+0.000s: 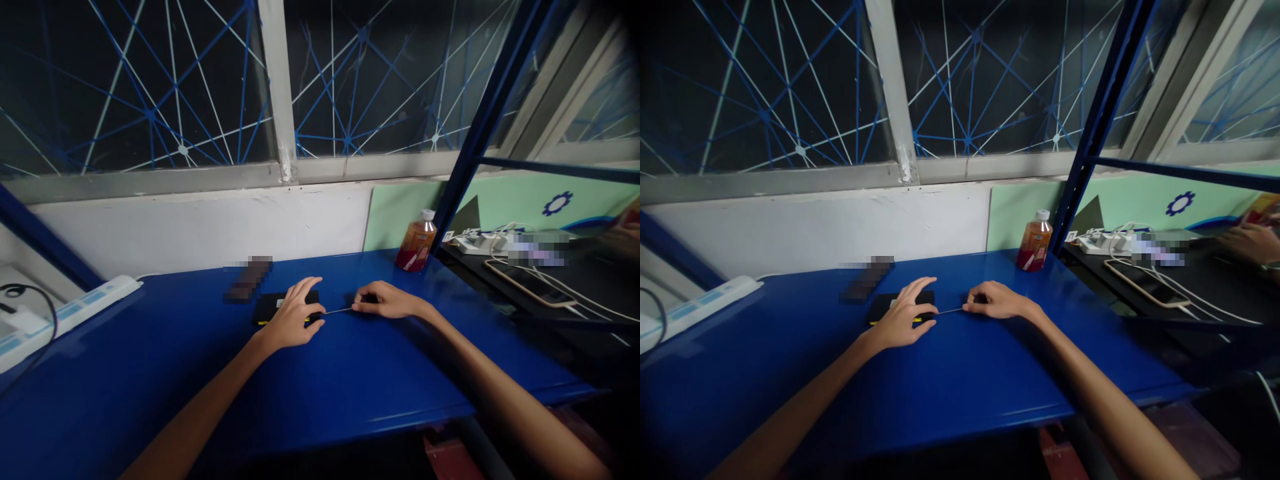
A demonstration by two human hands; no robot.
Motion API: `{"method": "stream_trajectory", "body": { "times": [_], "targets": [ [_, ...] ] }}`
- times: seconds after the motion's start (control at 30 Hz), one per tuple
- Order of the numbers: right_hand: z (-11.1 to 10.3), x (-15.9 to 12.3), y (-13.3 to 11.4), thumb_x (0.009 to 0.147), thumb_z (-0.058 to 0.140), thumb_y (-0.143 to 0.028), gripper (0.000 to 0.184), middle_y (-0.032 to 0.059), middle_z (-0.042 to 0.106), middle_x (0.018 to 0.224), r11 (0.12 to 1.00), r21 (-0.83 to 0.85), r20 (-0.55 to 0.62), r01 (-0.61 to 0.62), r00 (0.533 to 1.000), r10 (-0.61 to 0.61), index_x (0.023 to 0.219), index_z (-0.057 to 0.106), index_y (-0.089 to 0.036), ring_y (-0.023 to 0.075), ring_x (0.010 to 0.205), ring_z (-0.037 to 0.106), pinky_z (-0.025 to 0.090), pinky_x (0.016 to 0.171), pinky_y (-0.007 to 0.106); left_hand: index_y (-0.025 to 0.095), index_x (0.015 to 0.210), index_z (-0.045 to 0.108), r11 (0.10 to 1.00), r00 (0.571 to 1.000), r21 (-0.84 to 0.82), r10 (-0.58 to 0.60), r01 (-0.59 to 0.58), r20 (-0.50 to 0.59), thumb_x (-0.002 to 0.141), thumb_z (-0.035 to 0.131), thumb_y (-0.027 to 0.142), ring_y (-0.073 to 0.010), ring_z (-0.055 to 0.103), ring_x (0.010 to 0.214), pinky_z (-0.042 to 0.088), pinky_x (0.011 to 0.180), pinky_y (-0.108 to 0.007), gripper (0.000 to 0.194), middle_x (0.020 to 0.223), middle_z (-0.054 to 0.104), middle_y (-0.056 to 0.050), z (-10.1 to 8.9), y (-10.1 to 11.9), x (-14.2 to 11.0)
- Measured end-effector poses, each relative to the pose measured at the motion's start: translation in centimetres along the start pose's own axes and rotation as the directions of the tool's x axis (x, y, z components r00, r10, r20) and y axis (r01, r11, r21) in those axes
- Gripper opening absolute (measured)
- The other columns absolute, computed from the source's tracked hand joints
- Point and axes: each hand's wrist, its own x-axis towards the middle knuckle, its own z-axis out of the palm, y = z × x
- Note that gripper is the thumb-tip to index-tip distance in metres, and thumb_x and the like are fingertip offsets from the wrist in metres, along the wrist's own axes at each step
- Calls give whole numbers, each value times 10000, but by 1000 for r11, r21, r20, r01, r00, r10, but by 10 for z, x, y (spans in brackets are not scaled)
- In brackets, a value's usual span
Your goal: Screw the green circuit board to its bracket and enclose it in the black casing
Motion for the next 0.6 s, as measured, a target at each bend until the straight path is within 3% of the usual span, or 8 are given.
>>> {"method": "stream_trajectory", "body": {
  "times": [0.17, 0.4, 0.6],
  "targets": [
    [3, 1, 1, 771, 612, -567, 419, -9, 572, 654, 999, -38, -16, 12, 1000, -12, 747, 649, -151, 94, 550, 419, 287, 525, 232, 211, 905, 704, 1000, 1000, 10, 2, -3, 10, 804, 632, 229, -337, 254, 1357, 315, 1035, -552, 125, 1488, 281, -76, 1, 0, -1],
    [8, 3, -7, 729, 686, -494, 358, -39, 527, 618, 998, 57, -10, -18, 1000, 18, 836, 579, -170, 93, 526, 441, 298, 504, 218, 220, 932, 693, 1000, 1000, 15, 4, -4, 3, 796, 634, 241, -350, 271, 1346, 315, 1020, -577, 150, 1480, 299, -81, 0, -3, -1],
    [8, 3, -8, 862, 502, -546, 409, -12, 556, 626, 1000, 11, -44, -9, 999, 9, 845, 634, -159, 94, 526, 410, 293, 515, 234, 243, 986, 684, 1000, 1000, 6, -13, 13, 6, 770, 652, 229, -350, 334, 1308, 336, 1008, -573, 219, 1435, 366, -79, -2, -6, -1]
  ]
}}
